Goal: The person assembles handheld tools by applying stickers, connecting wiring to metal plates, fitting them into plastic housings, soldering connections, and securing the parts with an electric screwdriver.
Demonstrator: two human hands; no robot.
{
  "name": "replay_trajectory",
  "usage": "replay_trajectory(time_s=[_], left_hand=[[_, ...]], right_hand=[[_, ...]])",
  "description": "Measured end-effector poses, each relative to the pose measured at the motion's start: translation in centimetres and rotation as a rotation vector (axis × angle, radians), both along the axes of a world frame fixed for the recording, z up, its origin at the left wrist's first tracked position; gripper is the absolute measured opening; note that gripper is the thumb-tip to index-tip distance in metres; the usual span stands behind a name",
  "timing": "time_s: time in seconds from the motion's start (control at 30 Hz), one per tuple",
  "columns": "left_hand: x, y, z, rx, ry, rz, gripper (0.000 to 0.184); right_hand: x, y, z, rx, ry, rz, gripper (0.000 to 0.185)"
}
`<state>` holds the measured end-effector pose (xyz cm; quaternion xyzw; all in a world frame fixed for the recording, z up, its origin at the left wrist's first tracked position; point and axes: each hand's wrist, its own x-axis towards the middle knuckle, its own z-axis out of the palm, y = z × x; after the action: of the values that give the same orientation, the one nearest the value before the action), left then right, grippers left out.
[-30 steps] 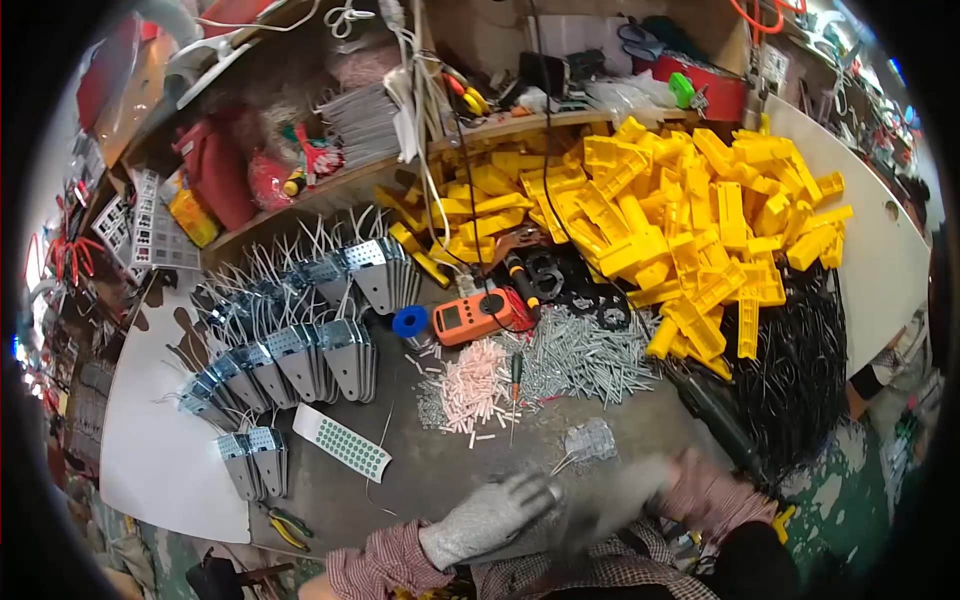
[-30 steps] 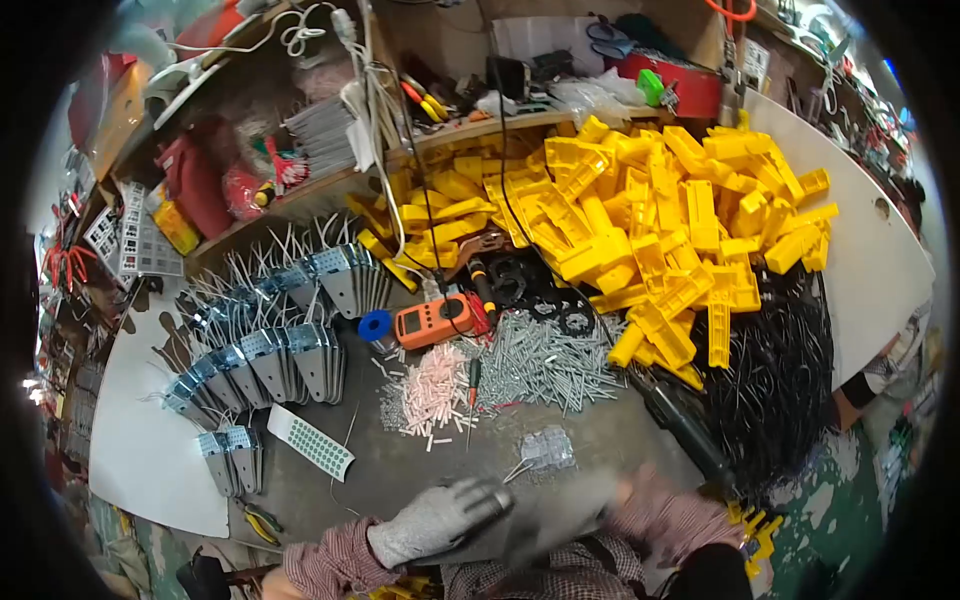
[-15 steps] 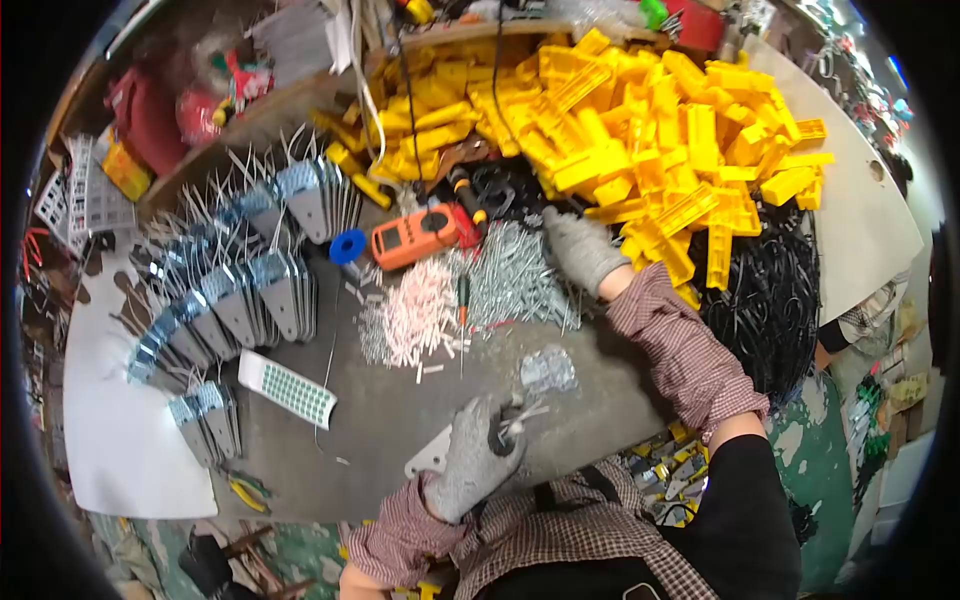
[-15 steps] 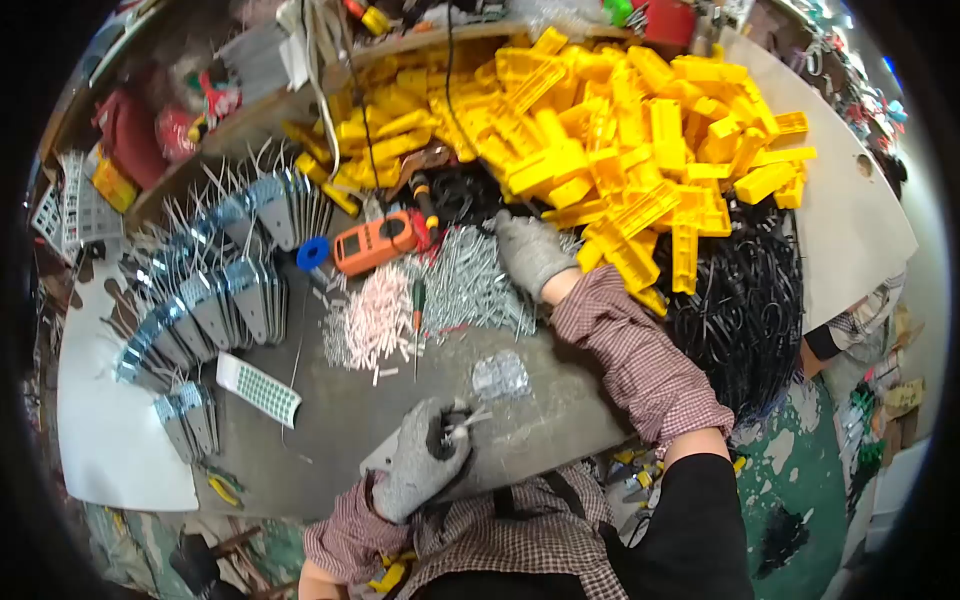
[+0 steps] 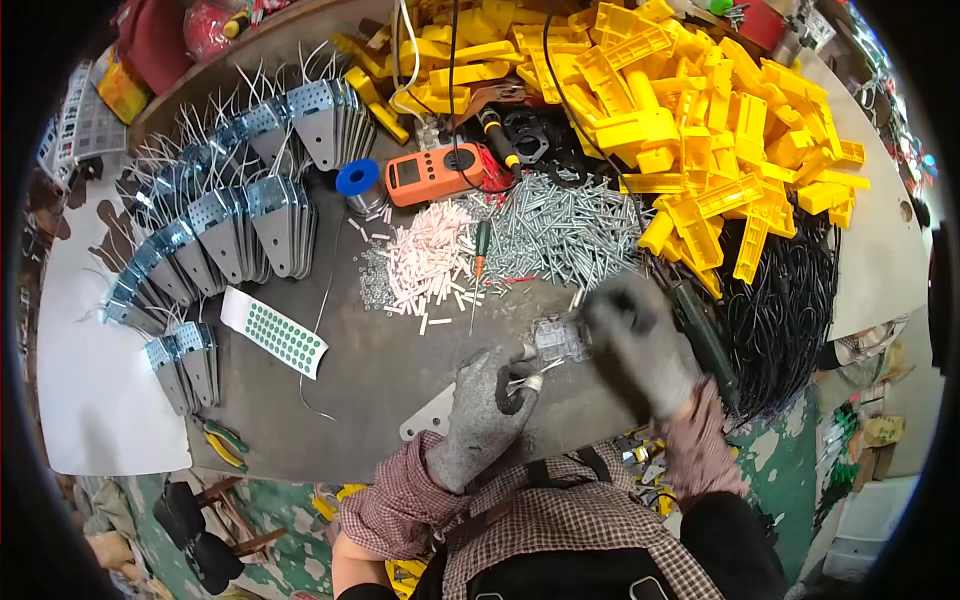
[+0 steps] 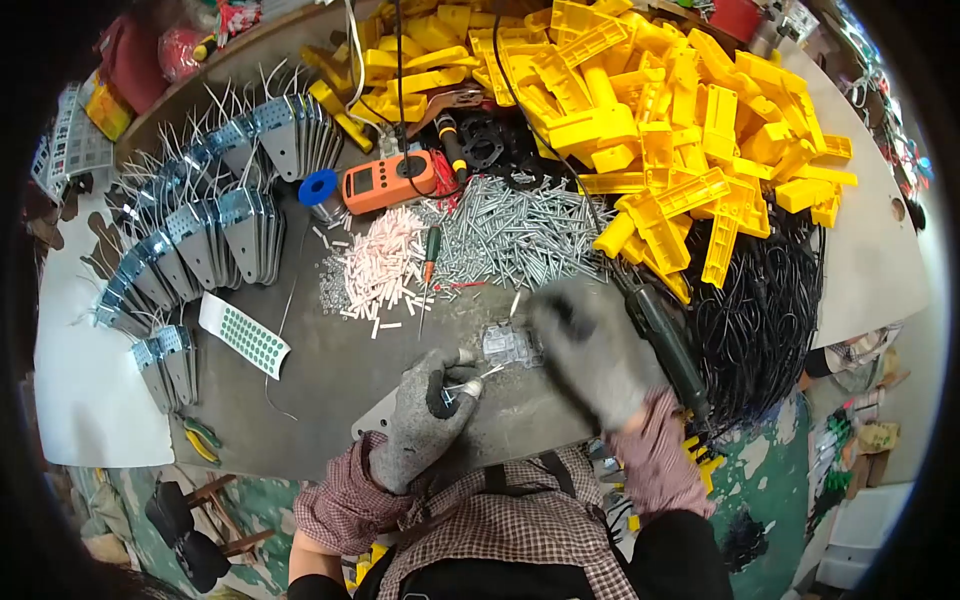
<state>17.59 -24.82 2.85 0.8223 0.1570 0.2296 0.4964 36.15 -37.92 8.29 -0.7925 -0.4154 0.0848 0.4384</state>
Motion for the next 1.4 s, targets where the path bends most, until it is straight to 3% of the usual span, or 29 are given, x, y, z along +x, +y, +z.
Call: replay_trajectory(time_s=[0.03, 0.13, 0.2, 0.27, 0.3, 0.37, 0.4, 0.43, 0.47, 0.53, 0.6, 0.67, 0.73, 0.8, 0.87, 0.93, 1.0, 1.03, 1.07, 1.13, 1.2, 1.23, 1.27, 1.4], left_hand=[[0.1, -0.1, 0.2, 0.007, 0.016, 0.01, 0.037], [0.4, -0.3, 0.2, 0.103, 0.102, 0.045, 0.043], [0.1, -0.2, 1.0, 0.211, 0.153, 0.051, 0.046], [-1.0, 0.1, 3.1, 0.415, 0.1, -0.073, 0.052], [-2.2, 0.7, 3.6, 0.336, 0.104, -0.185, 0.057], [-3.0, 0.2, 3.8, 0.469, 0.135, -0.189, 0.053], [-3.0, -0.2, 3.3, 0.49, 0.129, -0.152, 0.049], [-2.7, -0.2, 2.2, 0.493, 0.127, -0.15, 0.049], [-2.4, -0.1, 0.9, 0.499, 0.129, -0.143, 0.047], [-2.2, 0.1, 0.6, 0.515, 0.137, -0.124, 0.044], [-1.6, 0.1, 1.4, 0.501, 0.171, -0.099, 0.042], [-1.5, 0.1, 1.0, 0.574, 0.195, -0.07, 0.044], [-1.8, 0.0, 0.2, 0.616, 0.29, -0.112, 0.046], [-2.6, 0.6, 0.8, 0.622, 0.279, -0.133, 0.048], [-3.3, 1.7, 1.8, 0.634, 0.253, -0.163, 0.051], [-3.8, 2.7, 2.9, 0.518, 0.339, -0.19, 0.058], [-3.3, 4.0, 4.4, 0.493, 0.309, -0.22, 0.054], [-2.6, 5.0, 4.8, 0.492, 0.332, -0.255, 0.048], [-1.8, 5.7, 5.4, 0.482, 0.365, -0.288, 0.042], [4.3, 5.8, 6.4, 0.761, 0.374, -0.316, 0.026], [10.9, 6.5, 4.6, 1.121, 0.152, -0.319, 0.018], [13.3, 7.0, 3.3, 1.299, 0.121, -0.382, 0.017], [14.4, 7.5, 2.7, 1.312, 0.112, -0.374, 0.017], [16.2, 8.2, 2.4, 1.478, 0.101, -0.635, 0.02]], right_hand=[[-2.7, -0.8, -2.2, 0.132, 0.2, -0.015, 0.016], [-8.1, -3.1, -4.8, 0.152, 0.723, -0.072, 0.015], [-9.4, -3.0, -5.5, 0.136, 0.386, -0.037, 0.027], [-8.2, -2.4, -5.2, 0.173, 0.355, 0.124, 0.026], [-6.4, -1.9, -2.6, 0.1, 0.294, 0.308, 0.018], [-1.0, -2.3, 3.7, -0.142, -0.319, 0.379, 0.024], [2.6, -2.8, 1.8, -0.38, -0.782, 0.136, 0.03], [4.8, -2.1, 5.0, -0.528, -0.925, -0.109, 0.031], [8.7, -2.3, 4.9, -0.622, -1.325, -0.263, 0.03], [15.2, -2.5, 5.0, -0.722, -1.359, -0.303, 0.037], [16.6, -2.5, 5.7, -0.908, -1.285, -0.22, 0.032], [15.2, -2.7, 7.4, -0.844, -1.466, -0.25, 0.02], [8.7, -2.1, 12.3, -0.839, -1.17, -0.253, 0.022], [5.0, -2.8, 12.6, -0.774, -0.843, -0.178, 0.027], [2.4, -3.1, 9.4, -0.552, -0.751, 0.397, 0.03], [-0.5, -2.3, 3.8, -0.671, -0.488, 0.656, 0.036], [-0.9, -3.7, -0.8, -0.472, -0.422, 0.612, 0.045], [0.0, -3.3, 1.7, -0.484, -0.303, 0.649, 0.039], [1.4, -2.4, 2.4, -0.478, -0.478, 0.617, 0.035], [3.0, -0.7, 2.2, -0.522, -0.787, 0.393, 0.029], [5.9, 0.7, -1.5, -0.547, -0.913, 0.434, 0.025], [6.3, 1.3, -1.9, -0.529, -0.9, 0.443, 0.025], [7.5, 1.6, -2.9, -0.401, -0.966, 0.499, 0.025], [7.6, 1.5, -1.9, -0.368, -0.984, 0.436, 0.023]])
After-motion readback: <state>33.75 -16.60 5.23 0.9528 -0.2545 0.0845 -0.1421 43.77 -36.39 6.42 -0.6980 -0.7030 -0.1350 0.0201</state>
